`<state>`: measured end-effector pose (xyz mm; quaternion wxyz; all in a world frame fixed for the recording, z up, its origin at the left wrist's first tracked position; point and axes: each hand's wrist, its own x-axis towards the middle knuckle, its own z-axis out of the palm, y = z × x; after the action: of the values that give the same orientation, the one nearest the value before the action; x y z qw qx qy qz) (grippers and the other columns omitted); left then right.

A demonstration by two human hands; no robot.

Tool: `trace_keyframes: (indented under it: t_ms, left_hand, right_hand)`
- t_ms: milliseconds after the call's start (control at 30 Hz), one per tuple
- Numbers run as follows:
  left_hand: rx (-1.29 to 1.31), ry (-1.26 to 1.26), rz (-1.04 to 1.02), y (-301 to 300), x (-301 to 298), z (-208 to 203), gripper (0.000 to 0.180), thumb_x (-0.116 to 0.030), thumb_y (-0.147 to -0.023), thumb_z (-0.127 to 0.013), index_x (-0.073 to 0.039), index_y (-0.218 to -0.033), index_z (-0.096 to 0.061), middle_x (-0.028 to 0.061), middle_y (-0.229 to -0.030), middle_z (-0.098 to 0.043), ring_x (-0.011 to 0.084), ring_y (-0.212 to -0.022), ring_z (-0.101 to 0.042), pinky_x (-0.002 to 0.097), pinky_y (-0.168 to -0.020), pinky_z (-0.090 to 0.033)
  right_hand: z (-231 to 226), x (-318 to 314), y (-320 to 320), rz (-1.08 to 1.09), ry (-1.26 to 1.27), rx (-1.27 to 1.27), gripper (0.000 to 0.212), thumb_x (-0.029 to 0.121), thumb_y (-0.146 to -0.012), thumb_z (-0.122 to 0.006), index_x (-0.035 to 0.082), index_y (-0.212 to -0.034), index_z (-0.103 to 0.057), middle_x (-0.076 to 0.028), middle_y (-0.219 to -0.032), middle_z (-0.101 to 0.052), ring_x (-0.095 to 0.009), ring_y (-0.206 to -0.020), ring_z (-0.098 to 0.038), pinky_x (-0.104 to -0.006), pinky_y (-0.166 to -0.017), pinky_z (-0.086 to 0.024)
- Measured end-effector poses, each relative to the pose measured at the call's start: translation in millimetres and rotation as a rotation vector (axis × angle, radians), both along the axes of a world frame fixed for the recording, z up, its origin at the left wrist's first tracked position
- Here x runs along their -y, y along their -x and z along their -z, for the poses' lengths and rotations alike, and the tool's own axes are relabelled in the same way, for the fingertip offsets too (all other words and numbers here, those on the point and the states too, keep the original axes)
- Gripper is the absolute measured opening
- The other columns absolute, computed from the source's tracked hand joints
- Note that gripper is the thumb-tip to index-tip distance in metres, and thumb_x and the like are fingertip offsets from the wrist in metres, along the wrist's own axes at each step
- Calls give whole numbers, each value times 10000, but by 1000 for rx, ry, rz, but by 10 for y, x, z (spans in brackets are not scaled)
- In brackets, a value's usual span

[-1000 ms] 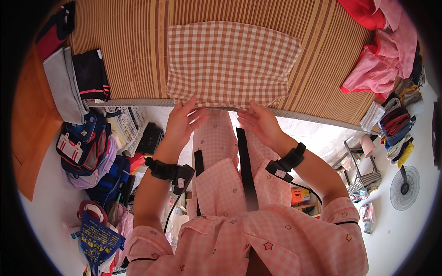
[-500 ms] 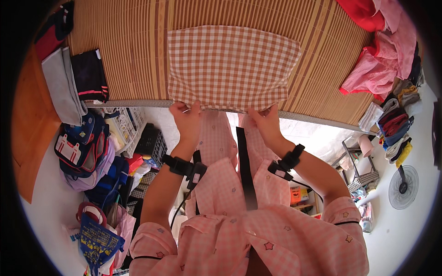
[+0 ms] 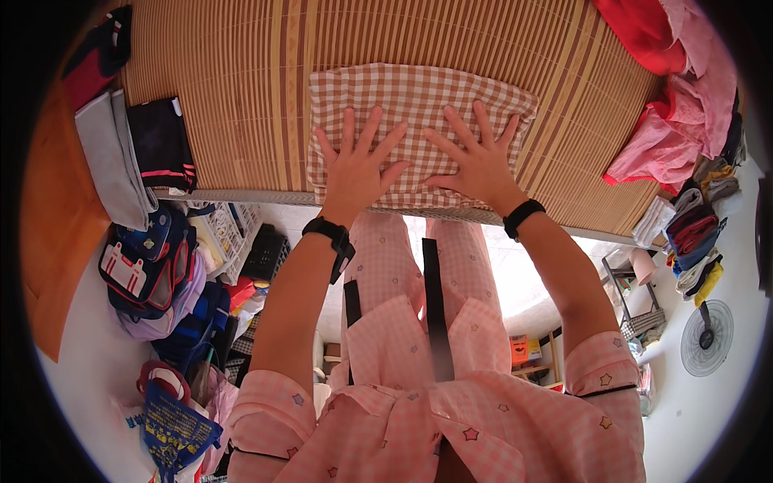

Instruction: The person folds a red and white shirt, a yellow and blue garment, and a brown checkered shirt by hand on a bed surface, then places them onto organized stacks of laundry.

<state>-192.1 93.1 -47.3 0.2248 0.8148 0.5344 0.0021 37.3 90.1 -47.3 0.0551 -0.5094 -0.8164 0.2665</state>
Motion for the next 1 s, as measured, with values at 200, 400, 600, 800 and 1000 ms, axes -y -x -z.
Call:
trace_keyframes:
  t_ms: [200, 400, 600, 800, 1000]
  left_hand:
    - [-39, 27, -14, 11, -13, 18, 585, -526, -822, -547, -312, -1348, -407, 79, -1467, -254, 389, -1345, -187, 716, -963, 7]
    - [0, -144, -44, -1, -190, -270, 633, -521, -812, -568, -241, -1356, -406, 71, -1457, -263, 337, -1357, -178, 682, -991, 19]
    - [-80, -69, -91, 142, -608, -47, 743, -567, -792, -557, -205, -1401, -331, 180, -1480, -174, 384, -1368, -104, 619, -1036, -8]
    - [-125, -93, -83, 106, -627, 32, 746, -564, -803, -544, -181, -1401, -315, 185, -1459, -212, 416, -1350, -122, 602, -1047, -38]
    - [183, -63, -681, 284, -418, -171, 710, -395, -776, -686, 3, -1278, -378, 225, -1307, -343, 328, -1209, -343, 461, -1013, -259]
  right_hand:
    - [79, 4, 9, -13, -4, 57, 809, 699, -646, -587, 389, -1355, -352, 30, -1486, -202, -339, -1372, -103, -785, -904, -6]
    - [-262, -135, -10, -5, -69, -72, 879, 699, -596, -630, 346, -1355, -361, -61, -1491, -177, -347, -1376, -89, -716, -972, 53]
    - [65, -505, -131, 10, -30, 30, 999, 779, -498, -606, 384, -1370, -320, -51, -1494, -167, -367, -1375, -56, -758, -933, 36]
    - [135, -529, -159, -14, -50, 127, 1008, 818, -516, -540, 393, -1390, -270, -43, -1501, -142, -364, -1375, -62, -782, -912, 14]
    - [-273, -284, 73, -149, 17, -110, 1004, 690, -547, -647, 364, -1405, -239, -6, -1507, -125, -297, -1389, -61, -757, -957, -13]
